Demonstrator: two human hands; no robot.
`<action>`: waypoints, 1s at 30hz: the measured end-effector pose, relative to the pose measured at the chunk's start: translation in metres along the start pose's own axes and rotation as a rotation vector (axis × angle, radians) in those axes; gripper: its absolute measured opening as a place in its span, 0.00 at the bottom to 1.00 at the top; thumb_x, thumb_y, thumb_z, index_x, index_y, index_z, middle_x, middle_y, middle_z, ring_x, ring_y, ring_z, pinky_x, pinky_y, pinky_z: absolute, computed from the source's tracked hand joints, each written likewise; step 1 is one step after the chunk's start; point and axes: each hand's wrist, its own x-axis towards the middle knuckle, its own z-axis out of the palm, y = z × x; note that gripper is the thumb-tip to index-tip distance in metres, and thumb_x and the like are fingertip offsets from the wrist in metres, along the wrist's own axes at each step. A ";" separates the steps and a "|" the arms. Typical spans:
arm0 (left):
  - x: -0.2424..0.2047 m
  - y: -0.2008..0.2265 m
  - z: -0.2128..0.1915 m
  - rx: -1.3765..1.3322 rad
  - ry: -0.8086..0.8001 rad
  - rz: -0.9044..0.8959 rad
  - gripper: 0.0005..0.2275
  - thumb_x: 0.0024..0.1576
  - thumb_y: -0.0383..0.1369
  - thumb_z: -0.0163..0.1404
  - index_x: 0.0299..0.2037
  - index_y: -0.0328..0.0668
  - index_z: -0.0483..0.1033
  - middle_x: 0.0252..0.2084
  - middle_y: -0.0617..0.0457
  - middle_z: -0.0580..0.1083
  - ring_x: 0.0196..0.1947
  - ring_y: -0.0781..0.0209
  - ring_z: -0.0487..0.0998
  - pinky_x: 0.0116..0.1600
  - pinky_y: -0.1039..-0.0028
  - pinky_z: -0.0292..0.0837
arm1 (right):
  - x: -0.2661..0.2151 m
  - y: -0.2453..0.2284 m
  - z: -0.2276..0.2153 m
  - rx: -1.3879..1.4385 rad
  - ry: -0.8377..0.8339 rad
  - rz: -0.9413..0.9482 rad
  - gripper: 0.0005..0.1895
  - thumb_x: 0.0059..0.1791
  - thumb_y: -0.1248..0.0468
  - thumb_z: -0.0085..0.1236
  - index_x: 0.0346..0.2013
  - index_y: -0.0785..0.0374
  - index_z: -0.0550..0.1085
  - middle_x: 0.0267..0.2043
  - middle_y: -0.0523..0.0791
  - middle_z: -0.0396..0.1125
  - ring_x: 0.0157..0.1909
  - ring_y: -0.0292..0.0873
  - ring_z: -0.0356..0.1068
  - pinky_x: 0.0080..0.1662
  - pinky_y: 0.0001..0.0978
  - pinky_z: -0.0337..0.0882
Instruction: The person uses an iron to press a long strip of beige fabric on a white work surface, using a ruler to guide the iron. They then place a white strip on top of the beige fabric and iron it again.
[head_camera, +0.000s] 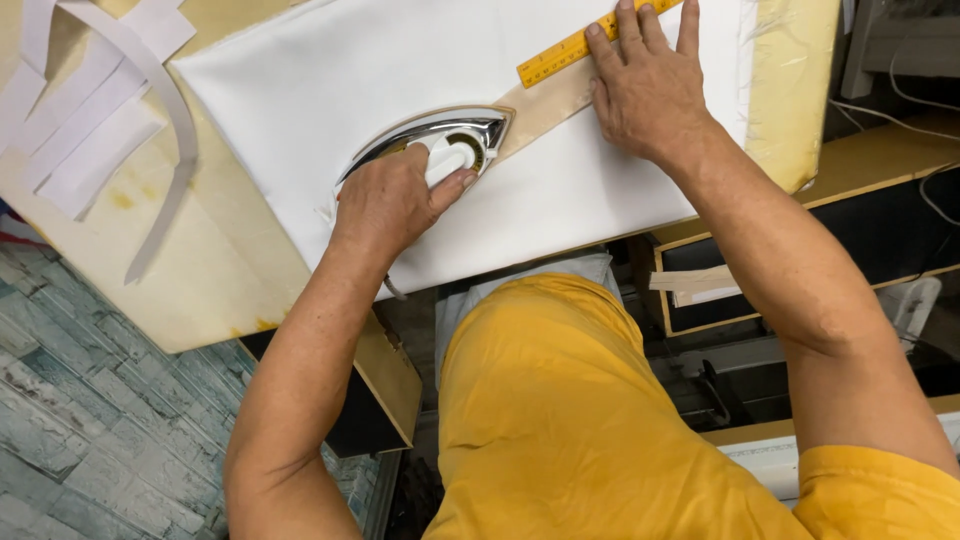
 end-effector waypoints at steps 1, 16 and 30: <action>-0.005 -0.003 -0.001 -0.002 0.001 -0.003 0.29 0.63 0.64 0.43 0.32 0.41 0.67 0.26 0.48 0.75 0.28 0.36 0.75 0.25 0.48 0.63 | -0.001 -0.003 -0.001 -0.001 -0.001 -0.004 0.33 0.63 0.49 0.29 0.80 0.63 0.58 0.79 0.65 0.50 0.78 0.68 0.48 0.70 0.74 0.25; -0.054 -0.064 -0.064 -0.096 -0.097 -0.223 0.30 0.63 0.63 0.37 0.38 0.40 0.72 0.31 0.39 0.76 0.31 0.36 0.76 0.33 0.49 0.67 | -0.004 -0.007 0.004 -0.010 -0.116 0.034 0.35 0.62 0.47 0.26 0.80 0.61 0.55 0.78 0.62 0.53 0.78 0.62 0.46 0.67 0.74 0.33; 0.021 -0.038 -0.017 0.071 0.128 0.157 0.30 0.65 0.62 0.45 0.33 0.38 0.72 0.28 0.41 0.76 0.29 0.30 0.76 0.27 0.43 0.65 | -0.008 -0.002 0.007 0.020 0.064 -0.041 0.33 0.64 0.52 0.34 0.78 0.70 0.64 0.76 0.69 0.57 0.79 0.66 0.47 0.67 0.77 0.32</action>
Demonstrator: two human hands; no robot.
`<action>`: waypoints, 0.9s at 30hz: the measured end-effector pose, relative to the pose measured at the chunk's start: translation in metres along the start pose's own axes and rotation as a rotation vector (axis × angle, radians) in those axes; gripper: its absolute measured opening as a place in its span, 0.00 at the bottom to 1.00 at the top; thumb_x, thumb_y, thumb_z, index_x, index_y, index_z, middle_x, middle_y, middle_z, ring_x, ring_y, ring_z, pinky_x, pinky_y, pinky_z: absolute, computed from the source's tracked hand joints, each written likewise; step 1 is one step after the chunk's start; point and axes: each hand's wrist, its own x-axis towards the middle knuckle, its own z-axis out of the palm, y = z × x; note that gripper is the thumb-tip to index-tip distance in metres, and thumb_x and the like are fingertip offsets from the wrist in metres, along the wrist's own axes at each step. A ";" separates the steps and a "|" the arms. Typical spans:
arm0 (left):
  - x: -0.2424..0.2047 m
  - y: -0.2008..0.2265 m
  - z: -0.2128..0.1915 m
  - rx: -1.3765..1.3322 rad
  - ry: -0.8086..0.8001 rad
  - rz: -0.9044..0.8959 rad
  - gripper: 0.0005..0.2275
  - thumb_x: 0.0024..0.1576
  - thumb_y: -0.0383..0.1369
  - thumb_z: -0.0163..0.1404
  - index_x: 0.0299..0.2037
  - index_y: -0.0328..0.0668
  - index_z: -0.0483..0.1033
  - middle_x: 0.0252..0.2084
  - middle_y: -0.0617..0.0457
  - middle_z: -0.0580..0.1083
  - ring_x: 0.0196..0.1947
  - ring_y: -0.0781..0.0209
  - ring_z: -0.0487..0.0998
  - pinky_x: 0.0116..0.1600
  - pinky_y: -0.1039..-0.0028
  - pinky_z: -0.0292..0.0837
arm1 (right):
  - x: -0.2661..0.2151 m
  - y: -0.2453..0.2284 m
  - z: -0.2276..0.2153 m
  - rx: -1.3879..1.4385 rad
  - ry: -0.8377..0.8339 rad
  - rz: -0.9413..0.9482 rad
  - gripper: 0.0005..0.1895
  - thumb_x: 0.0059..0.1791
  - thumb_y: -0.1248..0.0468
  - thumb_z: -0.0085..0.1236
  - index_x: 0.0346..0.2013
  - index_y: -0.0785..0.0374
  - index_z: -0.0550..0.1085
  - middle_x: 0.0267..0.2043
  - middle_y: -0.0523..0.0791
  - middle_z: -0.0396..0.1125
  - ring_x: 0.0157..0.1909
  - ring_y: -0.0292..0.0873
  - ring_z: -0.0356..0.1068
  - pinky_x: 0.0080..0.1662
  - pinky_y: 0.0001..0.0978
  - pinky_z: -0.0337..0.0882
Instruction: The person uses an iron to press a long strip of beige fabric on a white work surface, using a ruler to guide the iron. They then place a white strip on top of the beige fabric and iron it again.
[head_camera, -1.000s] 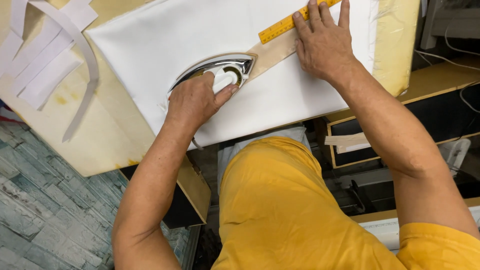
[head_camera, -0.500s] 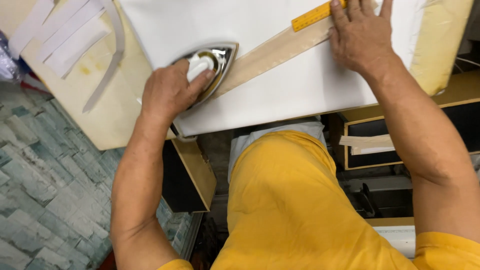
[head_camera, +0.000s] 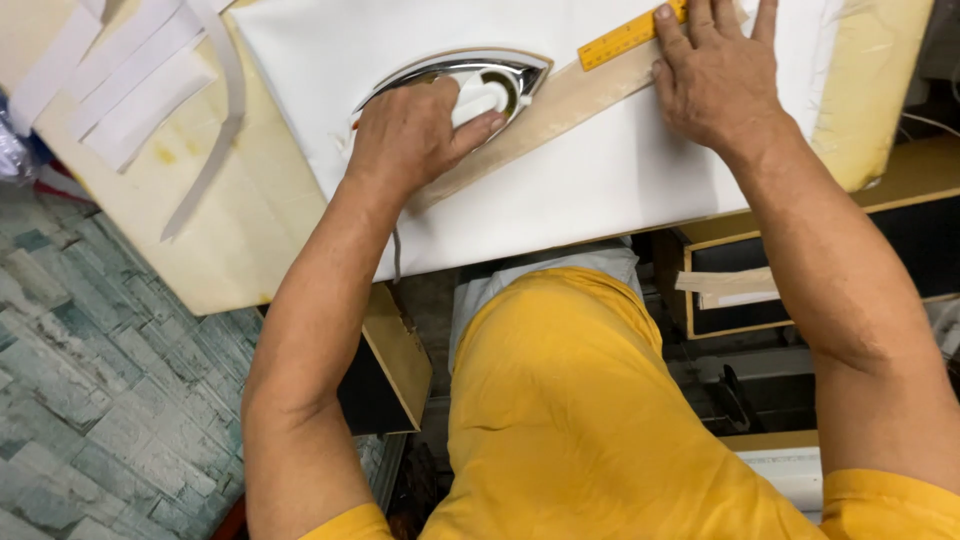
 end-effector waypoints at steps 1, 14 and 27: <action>-0.001 0.000 0.003 -0.006 -0.006 0.006 0.30 0.65 0.62 0.45 0.33 0.38 0.72 0.28 0.41 0.76 0.29 0.30 0.76 0.27 0.43 0.65 | -0.002 0.001 0.000 -0.001 -0.007 0.007 0.33 0.64 0.52 0.34 0.78 0.70 0.64 0.76 0.69 0.57 0.79 0.66 0.47 0.67 0.77 0.32; 0.005 0.014 0.007 0.045 -0.017 -0.016 0.30 0.65 0.64 0.41 0.36 0.39 0.73 0.27 0.42 0.77 0.29 0.32 0.78 0.27 0.41 0.68 | 0.006 -0.006 -0.010 0.023 -0.105 0.073 0.33 0.62 0.50 0.27 0.79 0.63 0.57 0.79 0.64 0.48 0.79 0.66 0.43 0.68 0.75 0.29; -0.028 0.001 0.022 0.006 0.029 0.000 0.30 0.66 0.62 0.44 0.31 0.40 0.69 0.22 0.48 0.72 0.22 0.41 0.74 0.23 0.52 0.64 | 0.013 -0.032 -0.039 0.170 -0.121 0.178 0.32 0.62 0.53 0.31 0.77 0.67 0.57 0.78 0.65 0.46 0.78 0.66 0.41 0.67 0.75 0.25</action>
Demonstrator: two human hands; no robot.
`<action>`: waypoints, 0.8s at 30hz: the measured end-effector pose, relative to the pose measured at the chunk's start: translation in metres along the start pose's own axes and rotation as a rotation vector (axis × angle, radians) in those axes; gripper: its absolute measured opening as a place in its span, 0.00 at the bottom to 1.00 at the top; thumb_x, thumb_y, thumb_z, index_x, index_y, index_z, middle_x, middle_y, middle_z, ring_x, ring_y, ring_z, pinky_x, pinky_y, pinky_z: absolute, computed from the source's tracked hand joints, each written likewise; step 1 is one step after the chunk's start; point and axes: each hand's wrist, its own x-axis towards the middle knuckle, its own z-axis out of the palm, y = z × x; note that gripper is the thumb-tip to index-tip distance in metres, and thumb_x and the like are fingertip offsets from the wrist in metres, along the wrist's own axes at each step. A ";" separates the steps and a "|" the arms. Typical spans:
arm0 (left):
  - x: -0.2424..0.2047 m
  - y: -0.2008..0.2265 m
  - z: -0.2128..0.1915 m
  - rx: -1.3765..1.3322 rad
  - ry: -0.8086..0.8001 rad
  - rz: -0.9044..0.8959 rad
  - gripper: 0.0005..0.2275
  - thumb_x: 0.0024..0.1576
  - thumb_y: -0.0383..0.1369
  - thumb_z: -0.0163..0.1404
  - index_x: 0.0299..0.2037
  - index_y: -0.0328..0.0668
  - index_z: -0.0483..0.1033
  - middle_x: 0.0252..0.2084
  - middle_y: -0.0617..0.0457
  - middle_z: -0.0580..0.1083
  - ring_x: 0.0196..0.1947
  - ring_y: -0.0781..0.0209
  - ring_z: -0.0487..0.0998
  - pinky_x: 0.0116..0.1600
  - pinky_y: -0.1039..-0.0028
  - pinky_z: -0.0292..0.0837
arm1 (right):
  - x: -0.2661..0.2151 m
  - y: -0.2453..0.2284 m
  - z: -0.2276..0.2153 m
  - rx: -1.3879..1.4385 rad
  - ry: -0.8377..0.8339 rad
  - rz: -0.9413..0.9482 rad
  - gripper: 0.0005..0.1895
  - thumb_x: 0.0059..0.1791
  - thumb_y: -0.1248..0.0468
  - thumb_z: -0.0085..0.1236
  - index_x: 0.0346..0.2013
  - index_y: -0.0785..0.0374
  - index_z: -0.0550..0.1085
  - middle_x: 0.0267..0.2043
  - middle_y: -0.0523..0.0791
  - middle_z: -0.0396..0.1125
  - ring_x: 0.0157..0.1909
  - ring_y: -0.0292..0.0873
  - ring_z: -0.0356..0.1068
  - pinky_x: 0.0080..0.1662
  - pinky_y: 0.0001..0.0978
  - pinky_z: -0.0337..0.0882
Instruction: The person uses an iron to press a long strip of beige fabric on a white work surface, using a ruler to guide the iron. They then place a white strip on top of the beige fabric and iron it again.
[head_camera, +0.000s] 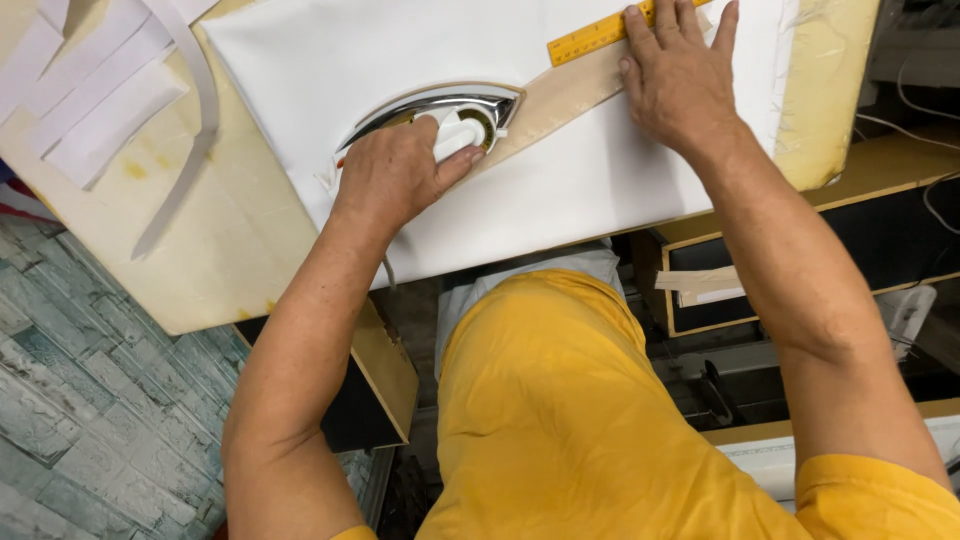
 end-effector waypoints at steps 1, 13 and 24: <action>-0.003 -0.001 -0.002 -0.002 0.003 0.000 0.30 0.66 0.62 0.44 0.31 0.40 0.69 0.22 0.48 0.72 0.22 0.41 0.74 0.23 0.52 0.64 | 0.001 -0.009 -0.003 -0.003 0.001 0.000 0.32 0.62 0.53 0.31 0.77 0.67 0.57 0.78 0.65 0.46 0.78 0.66 0.41 0.67 0.75 0.25; -0.049 -0.023 0.001 -0.074 -0.108 -0.186 0.30 0.64 0.64 0.41 0.32 0.40 0.69 0.25 0.48 0.74 0.26 0.36 0.75 0.21 0.47 0.61 | -0.007 -0.065 0.036 -0.013 0.061 -0.027 0.30 0.63 0.54 0.31 0.77 0.67 0.55 0.78 0.63 0.48 0.77 0.69 0.45 0.66 0.78 0.28; -0.085 -0.051 0.011 -0.081 -0.066 -0.191 0.30 0.63 0.64 0.46 0.30 0.40 0.68 0.22 0.50 0.72 0.23 0.40 0.74 0.23 0.51 0.64 | -0.013 -0.067 0.064 -0.118 0.133 -0.189 0.30 0.63 0.56 0.39 0.78 0.70 0.58 0.78 0.67 0.49 0.75 0.75 0.50 0.65 0.82 0.33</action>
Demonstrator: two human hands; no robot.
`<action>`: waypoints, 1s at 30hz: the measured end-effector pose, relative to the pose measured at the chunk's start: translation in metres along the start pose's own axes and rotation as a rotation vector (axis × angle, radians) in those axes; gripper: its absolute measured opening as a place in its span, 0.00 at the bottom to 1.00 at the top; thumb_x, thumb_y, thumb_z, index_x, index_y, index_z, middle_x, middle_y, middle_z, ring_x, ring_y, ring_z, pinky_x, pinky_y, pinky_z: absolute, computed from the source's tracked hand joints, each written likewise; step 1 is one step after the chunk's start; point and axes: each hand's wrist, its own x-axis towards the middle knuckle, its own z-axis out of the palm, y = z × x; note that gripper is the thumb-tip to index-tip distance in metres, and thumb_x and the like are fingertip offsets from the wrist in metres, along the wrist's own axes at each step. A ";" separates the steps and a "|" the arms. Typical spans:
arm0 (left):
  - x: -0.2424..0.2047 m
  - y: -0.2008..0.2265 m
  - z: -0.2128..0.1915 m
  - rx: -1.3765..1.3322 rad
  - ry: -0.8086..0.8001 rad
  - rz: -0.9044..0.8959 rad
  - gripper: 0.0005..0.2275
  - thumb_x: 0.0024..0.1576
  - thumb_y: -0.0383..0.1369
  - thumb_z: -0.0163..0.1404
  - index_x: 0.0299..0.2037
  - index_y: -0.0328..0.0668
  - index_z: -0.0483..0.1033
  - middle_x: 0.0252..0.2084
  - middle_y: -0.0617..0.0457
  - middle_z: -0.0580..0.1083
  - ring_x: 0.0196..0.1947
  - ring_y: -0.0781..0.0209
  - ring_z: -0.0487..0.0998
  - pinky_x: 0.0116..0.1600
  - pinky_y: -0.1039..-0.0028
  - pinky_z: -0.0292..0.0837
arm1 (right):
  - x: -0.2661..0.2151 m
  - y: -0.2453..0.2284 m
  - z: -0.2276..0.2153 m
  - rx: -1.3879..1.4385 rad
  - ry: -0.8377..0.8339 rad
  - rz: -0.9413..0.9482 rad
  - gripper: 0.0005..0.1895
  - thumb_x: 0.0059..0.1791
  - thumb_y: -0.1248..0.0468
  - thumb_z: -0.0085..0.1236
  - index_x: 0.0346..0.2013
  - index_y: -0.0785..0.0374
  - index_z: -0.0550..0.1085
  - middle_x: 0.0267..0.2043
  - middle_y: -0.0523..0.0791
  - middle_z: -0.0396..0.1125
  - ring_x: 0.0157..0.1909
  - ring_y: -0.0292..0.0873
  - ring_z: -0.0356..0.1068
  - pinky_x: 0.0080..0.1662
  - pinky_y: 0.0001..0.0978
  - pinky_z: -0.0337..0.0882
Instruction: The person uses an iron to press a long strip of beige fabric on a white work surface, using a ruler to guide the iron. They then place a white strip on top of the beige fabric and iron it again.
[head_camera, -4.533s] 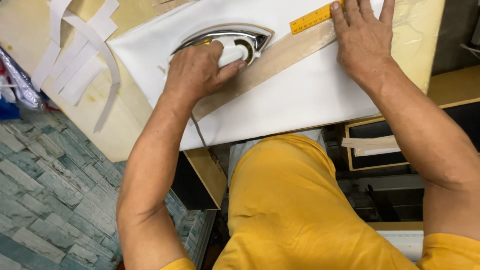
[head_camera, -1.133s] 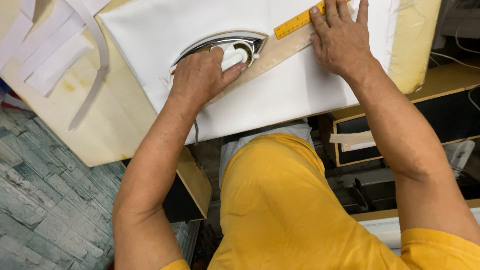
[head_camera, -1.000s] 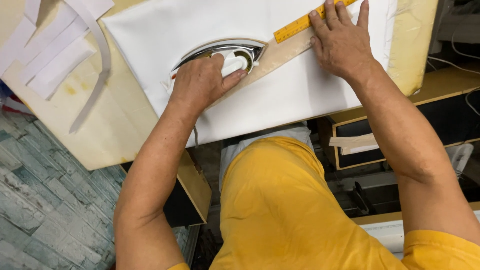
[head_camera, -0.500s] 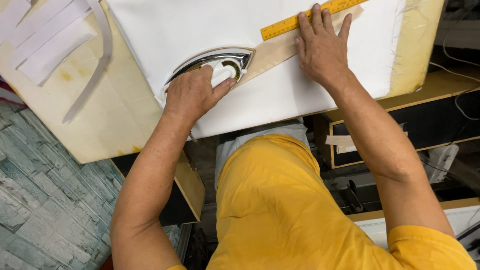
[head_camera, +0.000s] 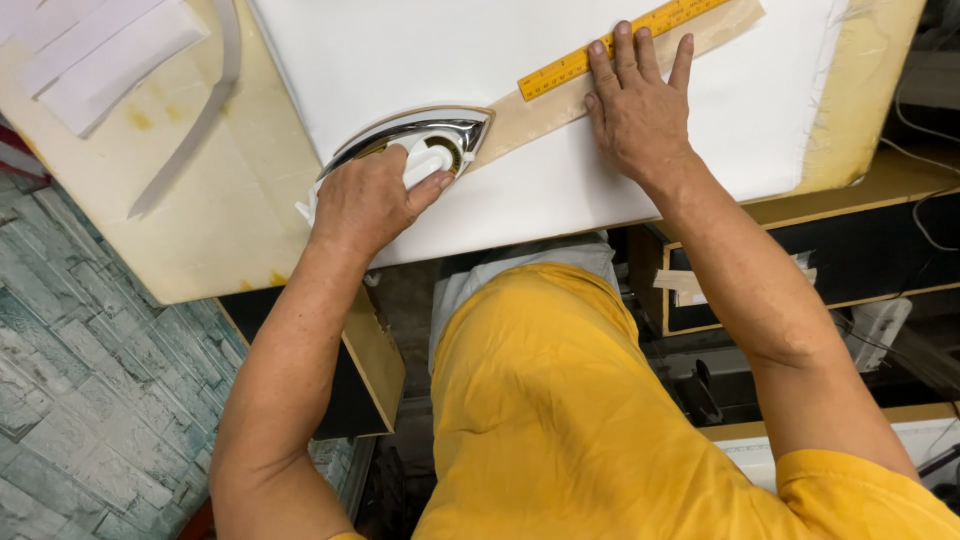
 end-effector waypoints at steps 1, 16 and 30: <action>-0.002 -0.003 0.001 0.002 0.001 -0.001 0.30 0.63 0.64 0.46 0.30 0.40 0.68 0.22 0.50 0.72 0.23 0.40 0.74 0.23 0.51 0.64 | -0.001 0.000 0.000 0.002 0.002 -0.001 0.30 0.63 0.56 0.39 0.78 0.70 0.58 0.78 0.67 0.49 0.75 0.75 0.50 0.65 0.82 0.33; -0.023 -0.012 -0.014 -0.009 -0.020 -0.016 0.30 0.63 0.64 0.44 0.31 0.40 0.69 0.24 0.46 0.74 0.26 0.36 0.75 0.29 0.49 0.67 | 0.001 0.004 0.007 0.005 -0.042 0.006 0.32 0.62 0.55 0.36 0.79 0.69 0.56 0.79 0.67 0.48 0.77 0.74 0.47 0.66 0.83 0.30; 0.053 0.007 -0.035 0.043 -0.033 0.123 0.31 0.65 0.64 0.41 0.39 0.37 0.74 0.32 0.38 0.77 0.31 0.29 0.77 0.32 0.41 0.68 | 0.002 0.002 0.001 0.008 -0.088 0.040 0.32 0.62 0.54 0.34 0.79 0.67 0.55 0.80 0.64 0.45 0.78 0.72 0.45 0.67 0.82 0.30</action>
